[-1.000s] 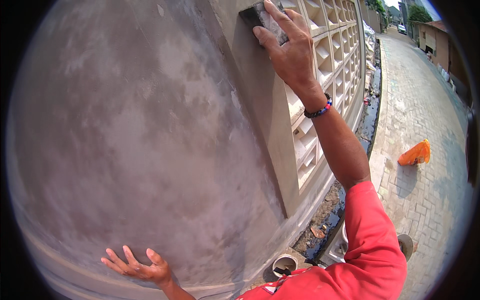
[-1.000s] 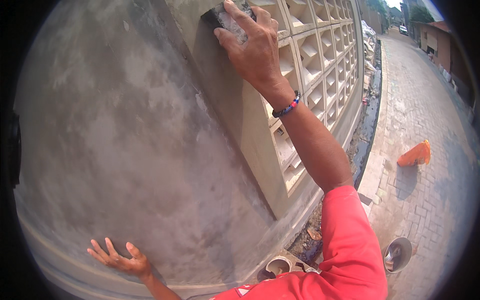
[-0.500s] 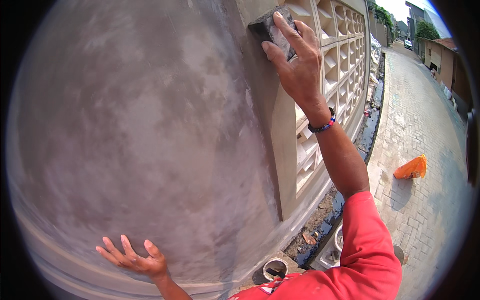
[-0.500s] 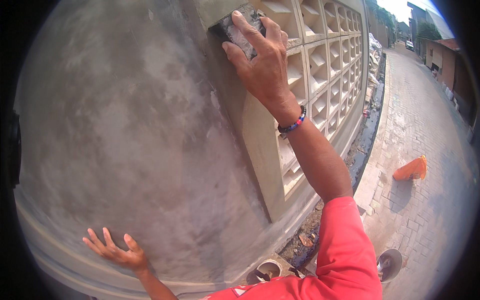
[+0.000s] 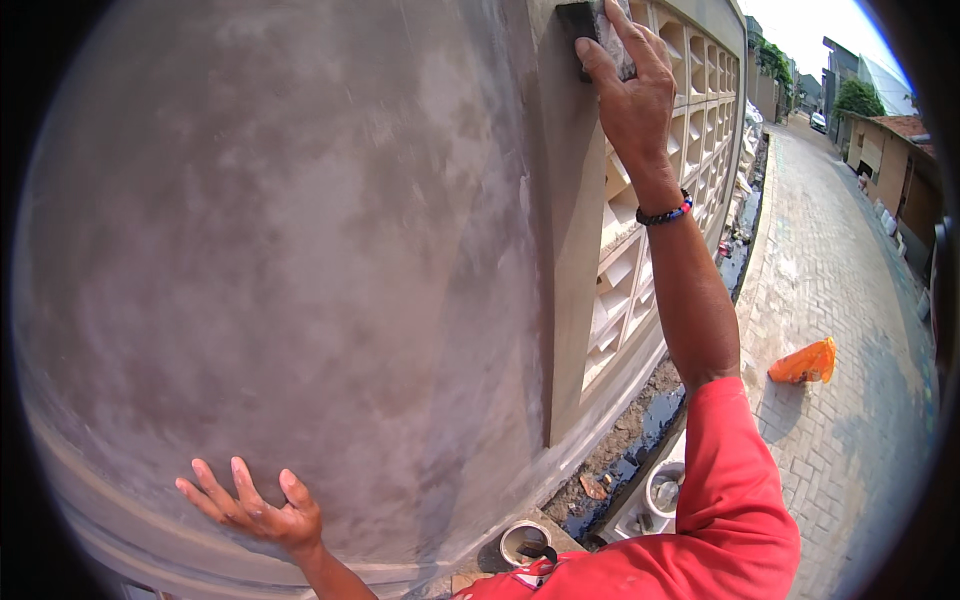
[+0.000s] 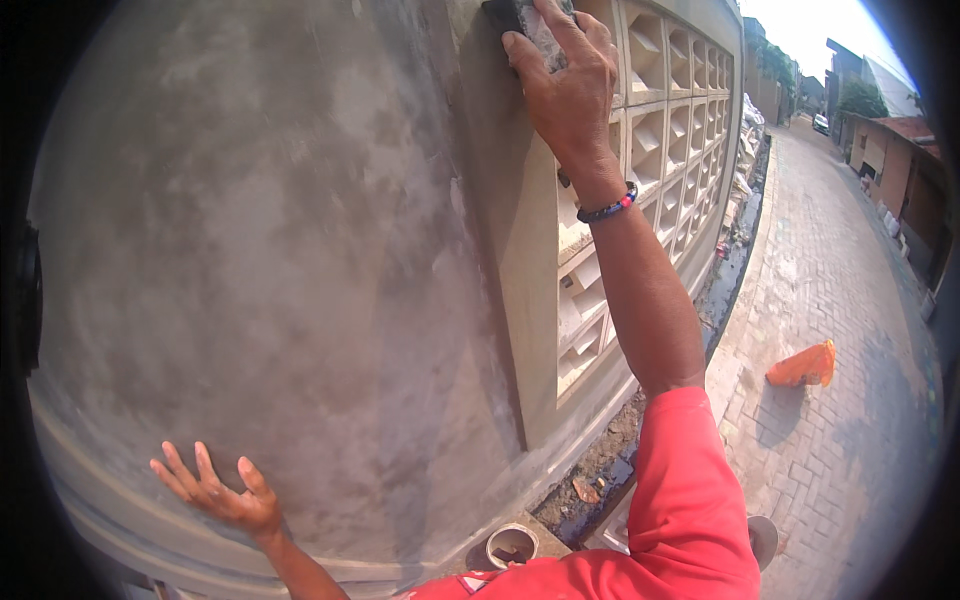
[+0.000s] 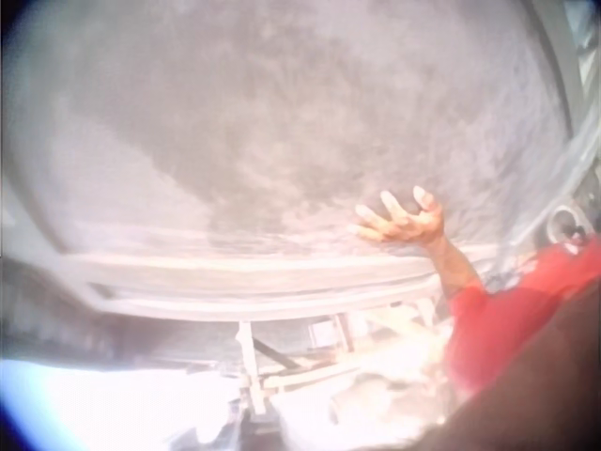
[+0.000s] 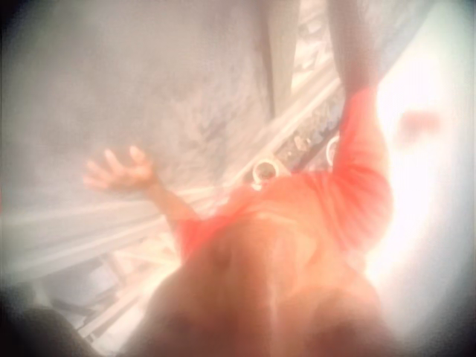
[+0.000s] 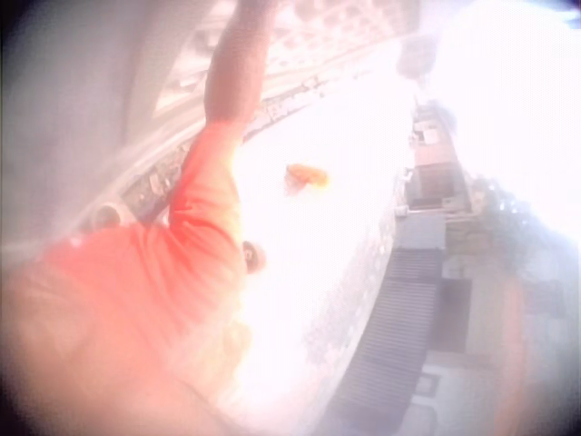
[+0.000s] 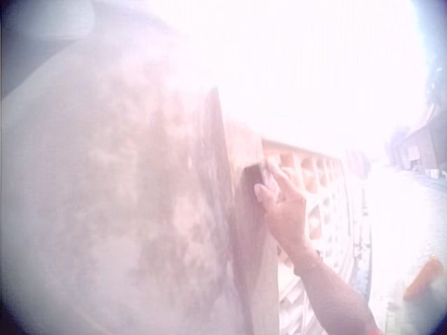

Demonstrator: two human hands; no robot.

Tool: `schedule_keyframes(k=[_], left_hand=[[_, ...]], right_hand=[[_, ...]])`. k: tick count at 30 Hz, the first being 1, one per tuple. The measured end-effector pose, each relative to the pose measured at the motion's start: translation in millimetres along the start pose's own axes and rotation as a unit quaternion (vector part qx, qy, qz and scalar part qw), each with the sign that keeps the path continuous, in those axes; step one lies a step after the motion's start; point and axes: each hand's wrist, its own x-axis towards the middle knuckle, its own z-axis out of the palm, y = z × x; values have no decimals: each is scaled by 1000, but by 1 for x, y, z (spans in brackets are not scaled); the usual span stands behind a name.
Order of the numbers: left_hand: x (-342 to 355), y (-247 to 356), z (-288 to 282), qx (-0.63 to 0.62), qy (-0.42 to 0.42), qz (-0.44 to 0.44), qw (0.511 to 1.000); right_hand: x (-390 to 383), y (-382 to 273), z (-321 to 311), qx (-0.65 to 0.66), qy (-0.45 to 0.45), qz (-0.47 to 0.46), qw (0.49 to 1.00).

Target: The person smooths a freshly plastered wall using a trowel and a sponge. They repeatedly apply and smooth the plaster, then use a wet sponge to finish the surface, working along the edge of a decorative lattice panel.

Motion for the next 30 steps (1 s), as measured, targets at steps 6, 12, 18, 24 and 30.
schedule_keyframes(k=[6,12,18,24,30], left_hand=[[0,-5,0,11,-3,5,1000],[0,-1,2,-8,5,3,1000],[0,-3,2,-9,3,12,1000],[3,-1,0,-8,12,18,1000],[3,1,-1,-8,6,26,1000]], right_hand=[[-124,-30,-23,-31,-30,-43,998],[3,-21,0,5,-13,20,1000],[-78,-16,-14,-35,-18,17,999],[-158,-16,-43,-21,-47,-2,999],[17,9,-3,53,-44,49,996]])
